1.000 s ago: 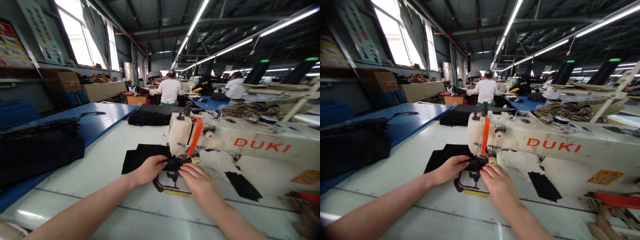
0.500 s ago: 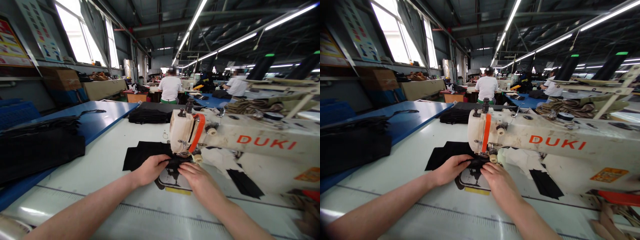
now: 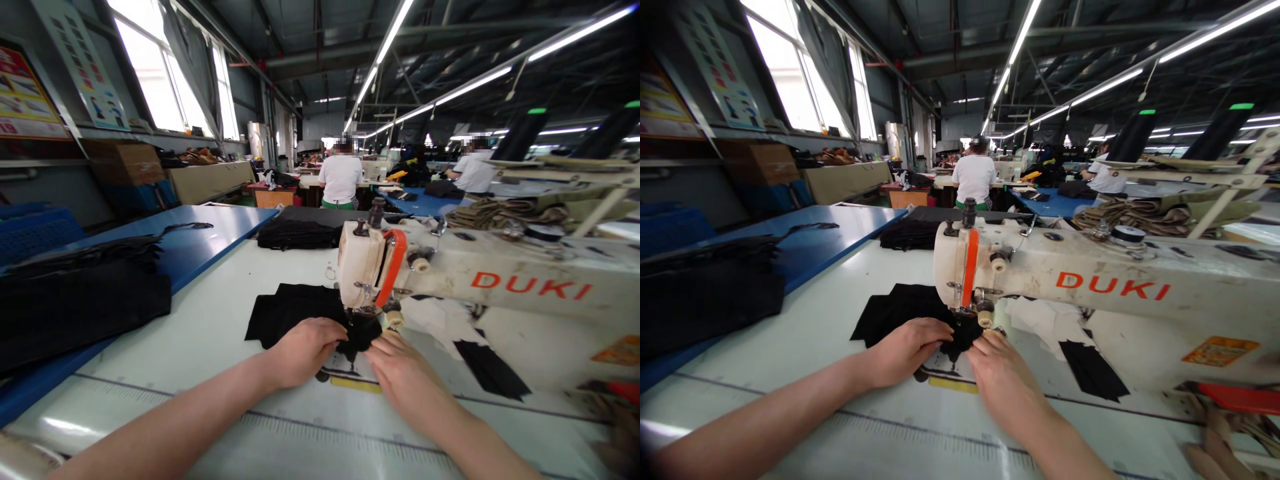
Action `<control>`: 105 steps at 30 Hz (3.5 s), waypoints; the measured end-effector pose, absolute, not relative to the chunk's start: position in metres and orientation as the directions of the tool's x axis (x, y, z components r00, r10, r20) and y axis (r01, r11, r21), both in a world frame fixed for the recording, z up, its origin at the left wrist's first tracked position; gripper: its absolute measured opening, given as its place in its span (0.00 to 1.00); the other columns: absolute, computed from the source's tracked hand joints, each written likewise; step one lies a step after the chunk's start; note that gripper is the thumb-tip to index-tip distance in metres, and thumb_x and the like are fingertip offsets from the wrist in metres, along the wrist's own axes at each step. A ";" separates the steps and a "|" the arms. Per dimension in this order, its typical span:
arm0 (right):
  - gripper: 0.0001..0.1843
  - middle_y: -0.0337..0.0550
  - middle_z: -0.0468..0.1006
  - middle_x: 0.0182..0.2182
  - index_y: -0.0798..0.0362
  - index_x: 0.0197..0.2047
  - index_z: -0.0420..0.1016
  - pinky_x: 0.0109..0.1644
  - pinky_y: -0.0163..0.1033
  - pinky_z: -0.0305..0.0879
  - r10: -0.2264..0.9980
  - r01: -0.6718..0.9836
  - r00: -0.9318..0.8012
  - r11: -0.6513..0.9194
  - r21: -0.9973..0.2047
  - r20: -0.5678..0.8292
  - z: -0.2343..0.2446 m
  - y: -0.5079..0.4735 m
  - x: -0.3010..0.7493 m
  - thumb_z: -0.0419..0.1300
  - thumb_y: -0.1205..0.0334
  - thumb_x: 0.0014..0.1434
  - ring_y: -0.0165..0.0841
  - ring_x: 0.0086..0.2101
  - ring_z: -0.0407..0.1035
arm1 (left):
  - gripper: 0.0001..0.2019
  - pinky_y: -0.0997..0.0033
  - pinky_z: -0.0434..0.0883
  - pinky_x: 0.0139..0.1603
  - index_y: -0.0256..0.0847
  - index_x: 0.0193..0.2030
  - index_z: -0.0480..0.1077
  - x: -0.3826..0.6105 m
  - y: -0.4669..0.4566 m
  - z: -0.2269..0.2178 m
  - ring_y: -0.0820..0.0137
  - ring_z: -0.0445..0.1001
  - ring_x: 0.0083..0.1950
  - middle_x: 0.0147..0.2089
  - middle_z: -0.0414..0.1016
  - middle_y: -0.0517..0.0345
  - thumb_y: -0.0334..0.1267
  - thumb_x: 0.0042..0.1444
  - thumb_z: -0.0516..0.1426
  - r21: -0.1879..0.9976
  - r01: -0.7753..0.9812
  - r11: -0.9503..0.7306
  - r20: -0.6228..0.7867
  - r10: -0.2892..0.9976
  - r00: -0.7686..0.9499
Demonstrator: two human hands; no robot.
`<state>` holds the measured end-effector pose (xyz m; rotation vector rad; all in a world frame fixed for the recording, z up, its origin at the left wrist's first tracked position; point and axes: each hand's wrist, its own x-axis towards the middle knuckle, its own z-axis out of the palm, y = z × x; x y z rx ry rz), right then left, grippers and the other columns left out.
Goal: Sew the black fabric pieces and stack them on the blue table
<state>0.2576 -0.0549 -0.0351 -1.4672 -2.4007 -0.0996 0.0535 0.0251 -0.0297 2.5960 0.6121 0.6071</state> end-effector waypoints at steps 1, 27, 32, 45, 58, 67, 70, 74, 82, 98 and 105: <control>0.13 0.42 0.72 0.34 0.52 0.34 0.72 0.49 0.47 0.63 0.856 0.876 -0.417 0.468 -0.114 0.305 -0.034 -0.056 0.258 0.50 0.77 0.57 0.37 0.39 0.65 | 0.15 0.66 0.64 0.59 0.39 0.50 0.71 0.053 0.024 -0.030 0.67 0.69 0.56 0.53 0.72 0.54 0.26 0.61 0.49 0.436 0.325 -0.839 0.311 0.479 0.821; 0.14 0.47 0.72 0.41 0.53 0.49 0.72 0.49 0.48 0.64 0.852 0.881 -0.358 0.444 -0.164 0.382 -0.032 -0.059 0.252 0.50 0.69 0.62 0.39 0.44 0.65 | 0.14 0.62 0.66 0.56 0.42 0.54 0.67 0.052 0.017 -0.029 0.64 0.68 0.56 0.55 0.70 0.52 0.32 0.64 0.48 0.126 0.349 -0.929 0.300 0.371 0.879; 0.14 0.47 0.72 0.41 0.52 0.47 0.72 0.48 0.48 0.65 0.861 0.897 -0.353 0.423 -0.128 0.367 -0.032 -0.059 0.252 0.50 0.70 0.62 0.39 0.43 0.65 | 0.14 0.64 0.66 0.56 0.42 0.53 0.68 0.054 0.018 -0.030 0.65 0.69 0.56 0.54 0.71 0.53 0.31 0.64 0.48 0.130 0.350 -0.928 0.316 0.374 0.872; 0.15 0.47 0.72 0.41 0.53 0.48 0.72 0.49 0.48 0.63 0.856 0.900 -0.371 0.427 -0.088 0.361 -0.029 -0.057 0.253 0.50 0.70 0.61 0.39 0.43 0.65 | 0.13 0.63 0.66 0.56 0.42 0.54 0.67 0.055 0.019 -0.038 0.64 0.68 0.57 0.55 0.71 0.53 0.32 0.65 0.49 0.101 0.375 -0.921 0.311 0.387 0.868; 0.16 0.46 0.72 0.41 0.53 0.49 0.71 0.49 0.47 0.63 0.864 0.903 -0.361 0.417 -0.098 0.352 -0.030 -0.054 0.253 0.49 0.71 0.62 0.38 0.42 0.65 | 0.15 0.61 0.66 0.57 0.42 0.56 0.66 0.056 0.023 -0.041 0.63 0.67 0.58 0.56 0.70 0.52 0.32 0.64 0.48 0.102 0.367 -0.925 0.308 0.380 0.872; 0.16 0.47 0.71 0.42 0.54 0.49 0.71 0.51 0.50 0.61 0.877 0.909 -0.351 0.403 -0.104 0.329 -0.031 -0.054 0.252 0.48 0.72 0.62 0.38 0.43 0.64 | 0.15 0.60 0.66 0.57 0.41 0.56 0.66 0.056 0.023 -0.040 0.63 0.67 0.58 0.56 0.70 0.52 0.31 0.64 0.48 0.093 0.356 -0.930 0.296 0.367 0.882; 0.15 0.47 0.71 0.41 0.54 0.49 0.71 0.51 0.50 0.61 0.877 0.911 -0.346 0.399 -0.103 0.335 -0.032 -0.054 0.251 0.49 0.71 0.62 0.38 0.43 0.64 | 0.15 0.60 0.66 0.57 0.40 0.56 0.66 0.055 0.023 -0.039 0.63 0.67 0.58 0.57 0.69 0.51 0.31 0.64 0.48 0.099 0.352 -0.931 0.294 0.365 0.883; 0.15 0.46 0.71 0.40 0.53 0.48 0.71 0.51 0.49 0.60 0.879 0.916 -0.332 0.387 -0.105 0.344 -0.032 -0.055 0.250 0.49 0.71 0.61 0.39 0.42 0.64 | 0.15 0.59 0.67 0.57 0.41 0.56 0.66 0.055 0.024 -0.039 0.62 0.67 0.58 0.57 0.69 0.51 0.31 0.64 0.48 0.107 0.351 -0.930 0.288 0.367 0.885; 0.12 0.45 0.71 0.40 0.53 0.45 0.71 0.52 0.49 0.59 0.893 0.926 -0.305 0.359 -0.114 0.332 -0.033 -0.055 0.249 0.50 0.71 0.61 0.38 0.43 0.63 | 0.16 0.59 0.67 0.57 0.40 0.55 0.67 0.056 0.024 -0.037 0.62 0.68 0.57 0.56 0.70 0.50 0.30 0.62 0.50 0.116 0.340 -0.933 0.294 0.359 0.886; 0.11 0.43 0.70 0.40 0.52 0.43 0.70 0.55 0.49 0.55 0.896 0.927 -0.307 0.358 -0.114 0.321 -0.033 -0.055 0.249 0.50 0.70 0.62 0.37 0.43 0.63 | 0.16 0.60 0.66 0.58 0.41 0.57 0.66 0.054 0.025 -0.039 0.63 0.67 0.58 0.57 0.69 0.52 0.31 0.63 0.50 0.102 0.346 -0.933 0.273 0.361 0.892; 0.12 0.43 0.70 0.40 0.52 0.46 0.70 0.56 0.49 0.53 0.894 0.928 -0.298 0.354 -0.119 0.335 -0.032 -0.054 0.249 0.51 0.71 0.61 0.36 0.43 0.63 | 0.16 0.61 0.66 0.58 0.40 0.56 0.66 0.057 0.025 -0.035 0.63 0.68 0.57 0.56 0.70 0.51 0.30 0.62 0.50 0.108 0.351 -0.930 0.267 0.367 0.891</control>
